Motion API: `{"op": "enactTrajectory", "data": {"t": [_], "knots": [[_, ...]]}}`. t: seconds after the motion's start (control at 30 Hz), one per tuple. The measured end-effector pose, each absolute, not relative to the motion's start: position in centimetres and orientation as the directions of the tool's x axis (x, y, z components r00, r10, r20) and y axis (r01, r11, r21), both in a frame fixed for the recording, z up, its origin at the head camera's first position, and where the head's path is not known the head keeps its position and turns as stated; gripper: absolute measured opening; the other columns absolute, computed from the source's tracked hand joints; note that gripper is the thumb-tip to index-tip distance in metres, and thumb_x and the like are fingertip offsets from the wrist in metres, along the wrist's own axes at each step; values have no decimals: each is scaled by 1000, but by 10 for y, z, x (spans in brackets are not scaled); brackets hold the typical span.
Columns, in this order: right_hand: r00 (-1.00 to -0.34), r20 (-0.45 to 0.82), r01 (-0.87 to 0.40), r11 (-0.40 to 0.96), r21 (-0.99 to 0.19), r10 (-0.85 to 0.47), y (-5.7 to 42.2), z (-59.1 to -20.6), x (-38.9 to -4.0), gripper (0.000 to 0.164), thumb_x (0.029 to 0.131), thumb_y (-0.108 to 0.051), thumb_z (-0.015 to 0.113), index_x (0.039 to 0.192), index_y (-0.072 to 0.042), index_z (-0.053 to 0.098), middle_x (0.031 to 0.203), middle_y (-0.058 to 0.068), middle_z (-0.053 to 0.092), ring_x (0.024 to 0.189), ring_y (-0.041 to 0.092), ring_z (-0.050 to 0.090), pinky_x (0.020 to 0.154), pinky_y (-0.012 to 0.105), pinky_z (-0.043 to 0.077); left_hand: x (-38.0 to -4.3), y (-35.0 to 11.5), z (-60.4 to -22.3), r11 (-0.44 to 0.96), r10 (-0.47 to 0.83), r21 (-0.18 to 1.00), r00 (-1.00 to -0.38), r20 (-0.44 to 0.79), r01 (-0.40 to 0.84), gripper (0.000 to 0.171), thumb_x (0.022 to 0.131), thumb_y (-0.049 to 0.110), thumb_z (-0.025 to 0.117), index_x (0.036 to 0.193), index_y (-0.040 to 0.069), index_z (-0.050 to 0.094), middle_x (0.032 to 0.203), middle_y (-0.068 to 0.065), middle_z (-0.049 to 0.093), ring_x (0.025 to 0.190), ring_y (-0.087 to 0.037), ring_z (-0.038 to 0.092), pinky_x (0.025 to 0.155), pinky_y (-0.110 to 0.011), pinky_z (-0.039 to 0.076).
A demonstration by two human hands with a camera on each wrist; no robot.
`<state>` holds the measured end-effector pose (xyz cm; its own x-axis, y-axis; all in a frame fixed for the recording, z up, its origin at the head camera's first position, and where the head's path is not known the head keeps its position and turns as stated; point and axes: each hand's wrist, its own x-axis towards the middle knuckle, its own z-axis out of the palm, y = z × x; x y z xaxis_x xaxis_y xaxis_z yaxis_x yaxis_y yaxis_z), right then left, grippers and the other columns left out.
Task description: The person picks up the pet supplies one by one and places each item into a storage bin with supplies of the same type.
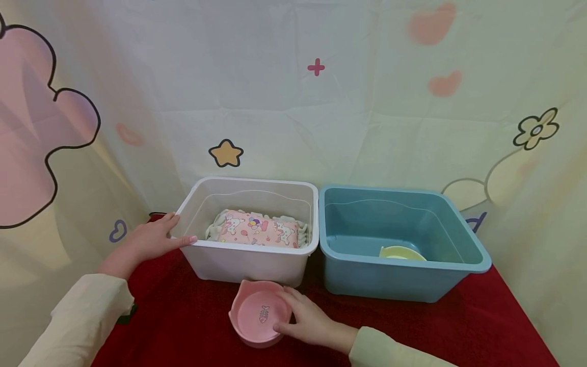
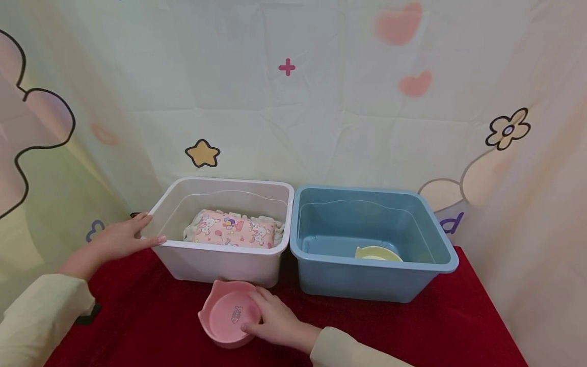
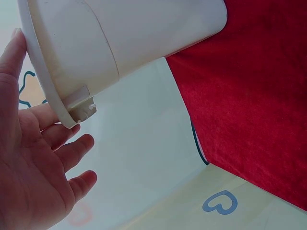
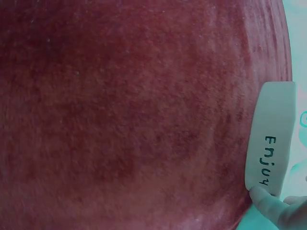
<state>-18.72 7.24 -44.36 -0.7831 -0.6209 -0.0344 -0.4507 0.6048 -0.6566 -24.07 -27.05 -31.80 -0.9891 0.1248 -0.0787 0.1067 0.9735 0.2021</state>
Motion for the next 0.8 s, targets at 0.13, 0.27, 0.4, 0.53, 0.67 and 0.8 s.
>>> {"op": "enactTrajectory", "data": {"t": [0.13,0.27,0.4,0.53,0.67,0.8], "knots": [[-784,-28,-458,607,-649,-620,70,-449,-186,64,79,-39,62,132,-12,39,139,19,31,124,36,37,94,53,37,-240,-270,-318,974,127,198,-989,-77,110,97,75,70,42,138,-2,24,140,-28,23,116,-48,37,87,-63,33],[-791,-46,-438,617,-654,-611,68,-453,-186,64,79,-39,62,133,-15,38,141,20,27,123,38,36,92,54,37,-241,-270,-319,975,125,197,-989,-82,107,97,75,70,42,138,-2,24,140,-28,22,117,-49,35,88,-63,32],[-798,-59,-427,631,-648,-600,67,-455,-185,65,79,-37,63,134,-17,36,142,20,25,122,40,37,91,54,39,-242,-271,-319,975,121,198,-989,-88,102,99,74,72,41,138,-2,23,140,-28,21,118,-49,33,88,-64,31],[-808,-69,-417,650,-635,-585,67,-456,-184,65,79,-35,63,135,-18,35,143,20,24,121,41,38,89,54,40,-243,-271,-319,975,116,200,-989,-95,96,101,74,73,40,138,-2,22,141,-28,20,119,-49,33,89,-64,30],[-820,-75,-408,673,-617,-567,65,-456,-183,65,79,-35,63,135,-18,35,143,19,24,120,41,39,88,54,41,-242,-271,-318,974,116,204,-988,-98,95,101,73,74,39,138,-2,21,141,-28,20,119,-50,32,89,-64,30],[-833,-74,-405,696,-594,-548,63,-457,-182,66,79,-35,61,136,-17,34,143,18,25,120,39,41,85,52,43,-241,-270,-317,974,116,208,-988,-100,93,100,74,73,40,138,-2,22,141,-28,20,119,-50,32,89,-65,30]]}}
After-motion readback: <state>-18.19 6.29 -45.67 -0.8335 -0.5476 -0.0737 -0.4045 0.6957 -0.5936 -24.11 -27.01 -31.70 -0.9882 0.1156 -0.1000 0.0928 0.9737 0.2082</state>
